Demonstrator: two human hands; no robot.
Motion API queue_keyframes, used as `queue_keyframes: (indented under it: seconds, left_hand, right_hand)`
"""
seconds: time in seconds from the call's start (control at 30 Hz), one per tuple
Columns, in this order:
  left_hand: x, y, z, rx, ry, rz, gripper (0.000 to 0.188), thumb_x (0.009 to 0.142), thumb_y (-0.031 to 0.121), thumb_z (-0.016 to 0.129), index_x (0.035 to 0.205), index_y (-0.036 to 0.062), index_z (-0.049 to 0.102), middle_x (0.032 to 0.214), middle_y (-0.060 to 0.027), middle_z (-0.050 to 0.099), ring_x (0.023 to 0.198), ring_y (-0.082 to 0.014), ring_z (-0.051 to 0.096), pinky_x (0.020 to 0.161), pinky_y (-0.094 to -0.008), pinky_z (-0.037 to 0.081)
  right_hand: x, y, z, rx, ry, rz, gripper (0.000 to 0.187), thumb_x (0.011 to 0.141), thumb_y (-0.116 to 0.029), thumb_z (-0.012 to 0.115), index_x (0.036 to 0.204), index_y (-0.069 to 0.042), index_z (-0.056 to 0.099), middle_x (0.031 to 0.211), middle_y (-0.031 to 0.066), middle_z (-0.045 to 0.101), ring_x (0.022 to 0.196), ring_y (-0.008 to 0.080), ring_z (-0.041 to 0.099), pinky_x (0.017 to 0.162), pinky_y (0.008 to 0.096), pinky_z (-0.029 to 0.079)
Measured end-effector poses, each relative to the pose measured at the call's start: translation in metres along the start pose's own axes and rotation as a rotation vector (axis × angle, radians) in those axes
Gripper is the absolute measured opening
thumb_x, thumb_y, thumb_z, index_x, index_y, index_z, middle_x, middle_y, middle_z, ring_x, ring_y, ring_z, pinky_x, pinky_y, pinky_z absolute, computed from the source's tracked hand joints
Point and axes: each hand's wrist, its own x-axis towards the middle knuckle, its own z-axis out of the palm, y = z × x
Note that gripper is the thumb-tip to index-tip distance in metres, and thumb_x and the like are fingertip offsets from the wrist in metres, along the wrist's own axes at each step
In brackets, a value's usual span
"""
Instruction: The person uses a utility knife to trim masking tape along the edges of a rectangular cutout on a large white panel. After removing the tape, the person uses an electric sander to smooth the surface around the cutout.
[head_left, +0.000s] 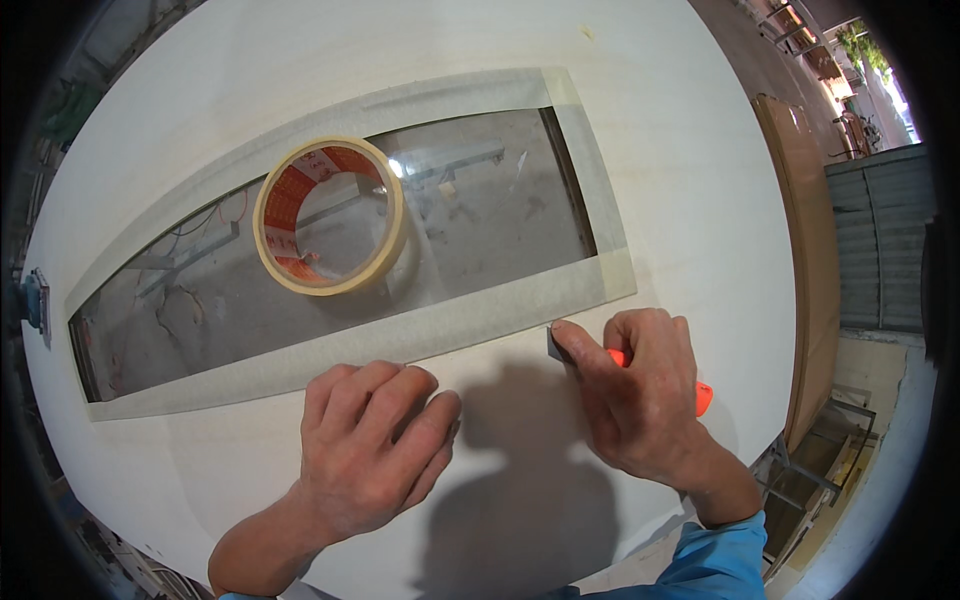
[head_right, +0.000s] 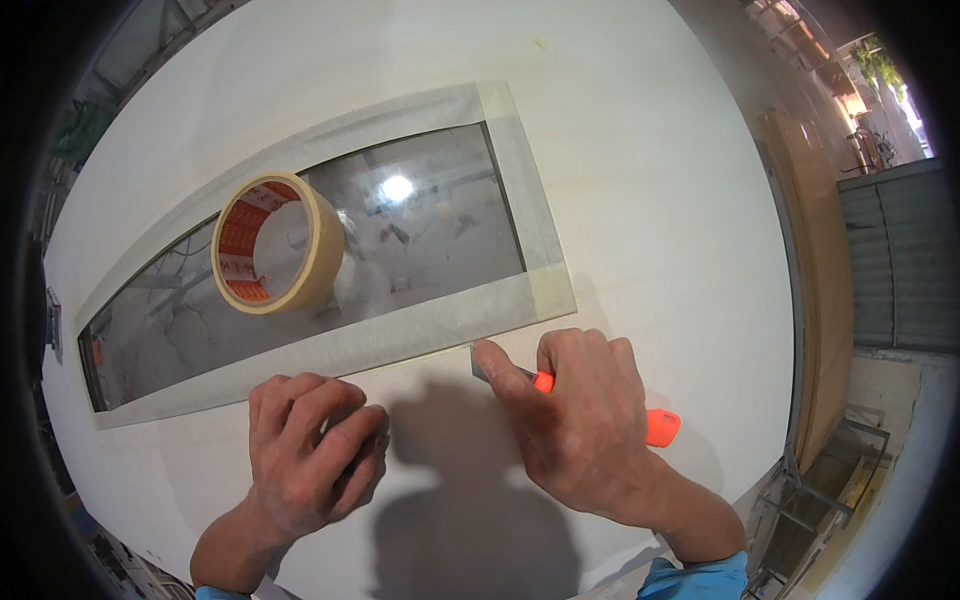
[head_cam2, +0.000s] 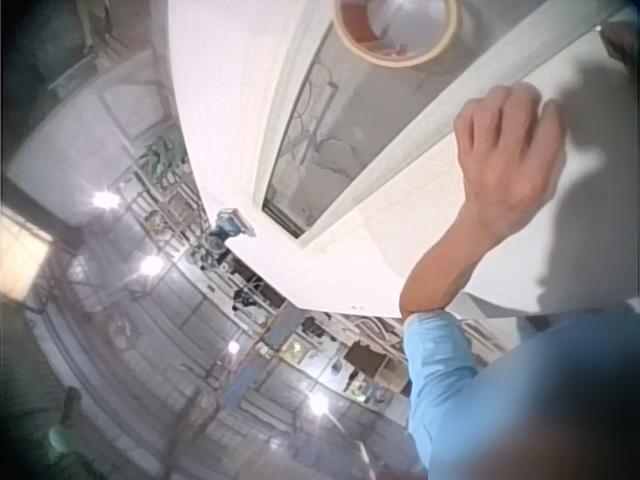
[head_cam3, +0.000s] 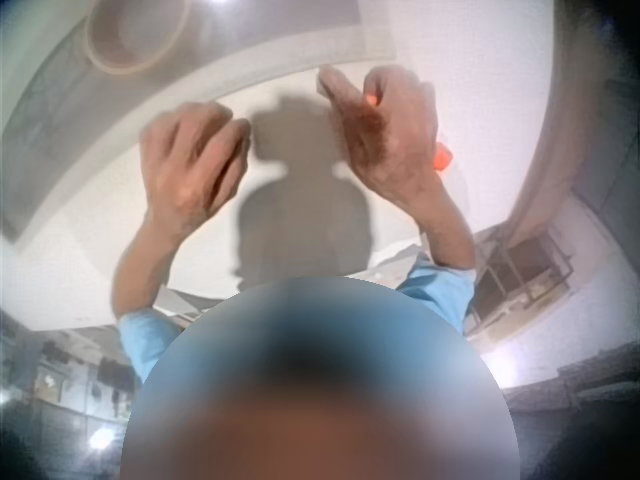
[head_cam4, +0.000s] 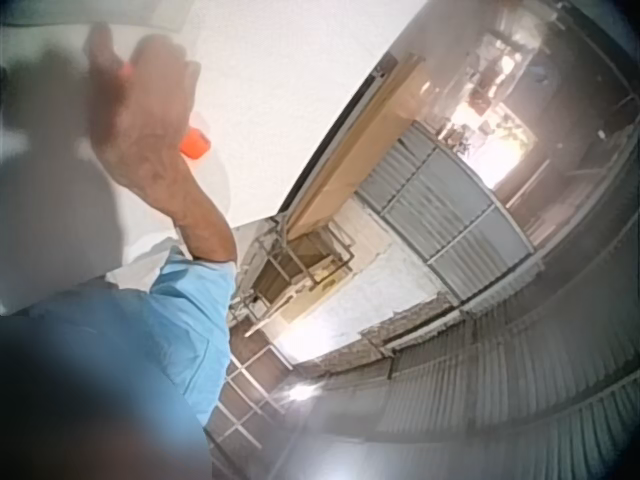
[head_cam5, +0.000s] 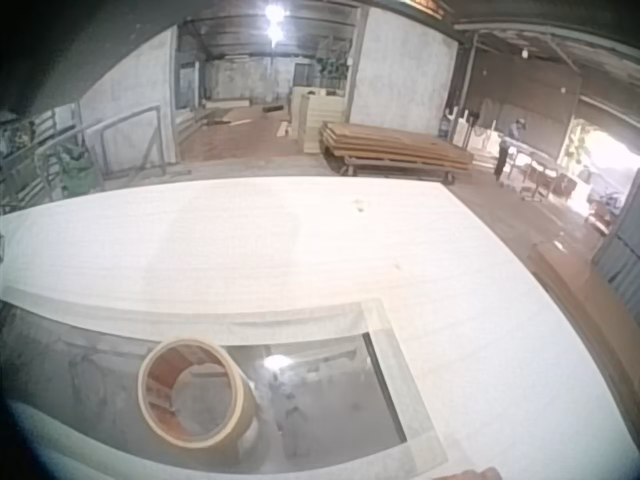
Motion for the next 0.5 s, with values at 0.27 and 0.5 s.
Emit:
queue_keyframes:
  seconds: [0.27, 0.5]
  left_hand:
    - [0.000, 0.000, -0.001, -0.021, -0.001, 0.000, 0.025, 0.077, 0.012, 0.082, 0.101, 0.0079, 0.075, 0.104, -0.0048, 0.066, 0.101, -0.0245, 0.061, 0.087, -0.0412, 0.045]
    - [0.003, -0.005, -0.007, -0.029, 0.204, -0.330, 0.021, 0.079, 0.002, 0.077, 0.100, 0.0066, 0.074, 0.100, -0.0086, 0.068, 0.090, -0.0285, 0.060, 0.080, -0.0408, 0.047]
  right_hand:
    - [0.002, 0.000, -0.001, -0.059, -0.003, -0.019, 0.067, 0.073, 0.002, 0.074, 0.137, -0.018, 0.067, 0.090, 0.0060, 0.046, 0.077, 0.0230, 0.046, 0.066, 0.0396, 0.028]
    - [0.017, -0.009, -0.027, 0.052, -0.021, -0.012, 0.035, 0.082, -0.007, 0.081, 0.116, -0.011, 0.075, 0.091, 0.0068, 0.062, 0.072, 0.0226, 0.061, 0.056, 0.0351, 0.048]
